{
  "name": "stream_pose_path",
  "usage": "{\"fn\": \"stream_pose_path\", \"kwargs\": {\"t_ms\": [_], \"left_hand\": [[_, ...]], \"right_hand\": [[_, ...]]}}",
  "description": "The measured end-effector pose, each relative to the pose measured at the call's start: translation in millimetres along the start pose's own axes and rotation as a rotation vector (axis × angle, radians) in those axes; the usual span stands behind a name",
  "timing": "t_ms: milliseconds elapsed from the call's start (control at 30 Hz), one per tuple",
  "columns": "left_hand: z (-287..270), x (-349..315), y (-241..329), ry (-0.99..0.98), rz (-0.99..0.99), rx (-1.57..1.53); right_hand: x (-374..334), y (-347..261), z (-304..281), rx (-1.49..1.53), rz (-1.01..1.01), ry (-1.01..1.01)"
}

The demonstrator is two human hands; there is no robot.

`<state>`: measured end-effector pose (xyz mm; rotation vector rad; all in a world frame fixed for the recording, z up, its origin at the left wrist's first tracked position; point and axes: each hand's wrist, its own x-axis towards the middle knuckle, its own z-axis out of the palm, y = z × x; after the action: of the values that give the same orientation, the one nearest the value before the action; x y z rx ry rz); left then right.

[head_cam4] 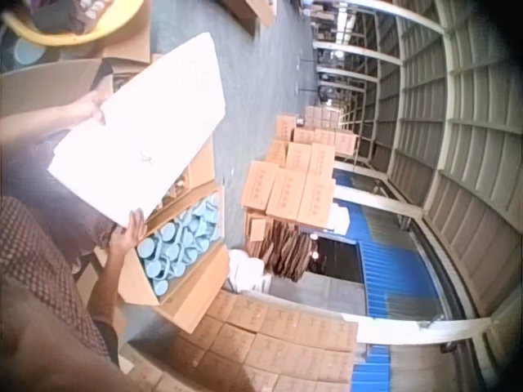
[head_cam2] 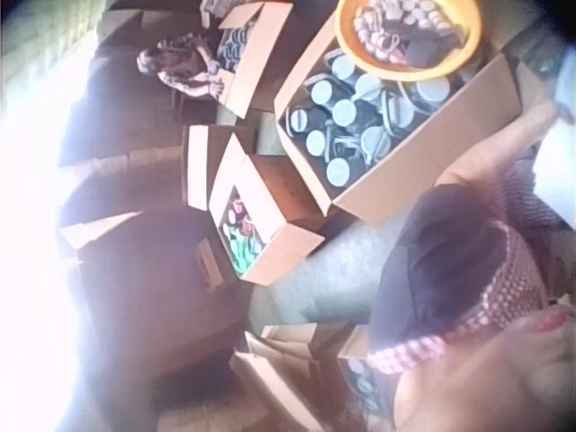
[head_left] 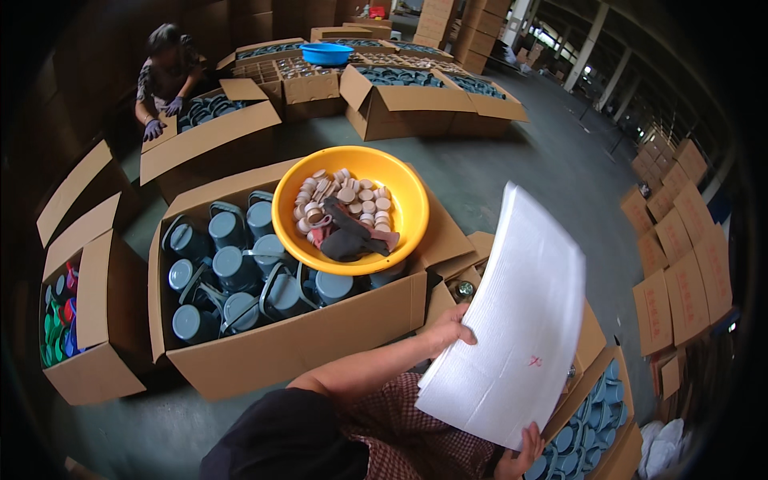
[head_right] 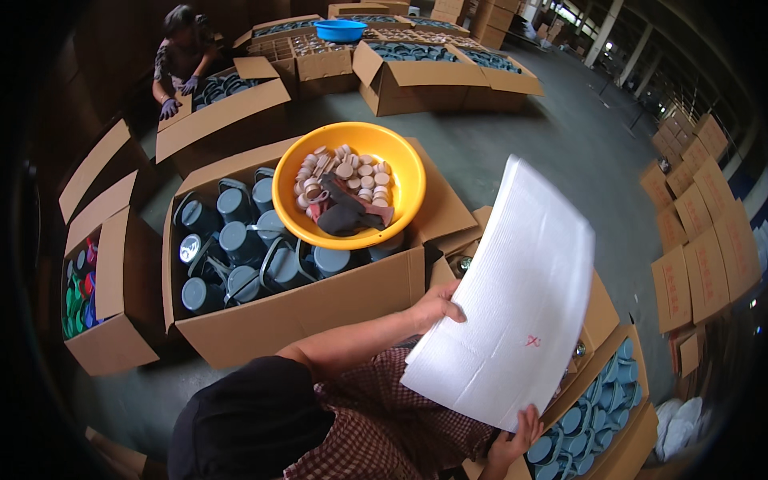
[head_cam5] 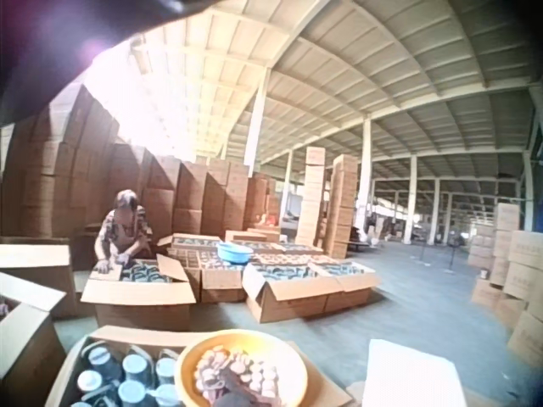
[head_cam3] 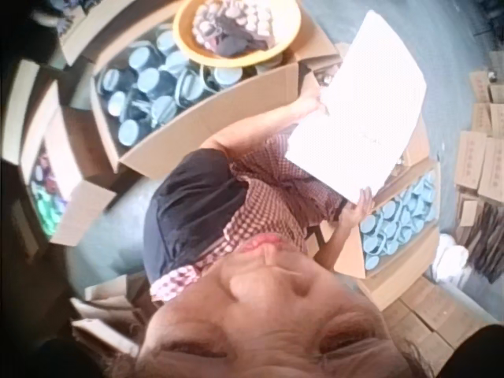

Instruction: The person assembles blue plastic thermoses by inserting glass liners, screwing on internal caps, and placing the finished units into cardboard box dividers.

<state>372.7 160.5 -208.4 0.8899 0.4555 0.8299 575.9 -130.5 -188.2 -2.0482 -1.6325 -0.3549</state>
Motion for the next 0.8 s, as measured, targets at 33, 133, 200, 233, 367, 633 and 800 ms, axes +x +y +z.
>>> {"fn": "stream_pose_path", "kwargs": {"t_ms": [33, 133, 200, 233, 367, 633, 800], "left_hand": [[-2, -9, 20, -0.009, 0.069, 0.019], [-23, -42, 77, -0.021, 0.254, -0.080], [-50, -70, 117, 0.034, 0.336, -0.095], [-68, -86, 135, 0.106, 0.393, -0.042], [-140, -171, 193, 0.424, 0.603, 0.157], [-257, -372, 179, 1.024, 0.627, 0.224], [-280, -456, 130, 1.235, 0.401, 0.227]], "right_hand": [[3, -6, 1, 0.069, 0.010, 0.084], [14, -16, 10, 0.230, 0.126, 0.247], [19, -19, 35, 0.327, 0.321, 0.270], [27, -24, 55, 0.449, 0.319, 0.316], [58, -49, 96, 0.724, 0.135, 0.045], [86, -144, 132, 1.058, 0.155, -0.164], [81, -188, 153, 1.134, -0.105, -0.212]]}}
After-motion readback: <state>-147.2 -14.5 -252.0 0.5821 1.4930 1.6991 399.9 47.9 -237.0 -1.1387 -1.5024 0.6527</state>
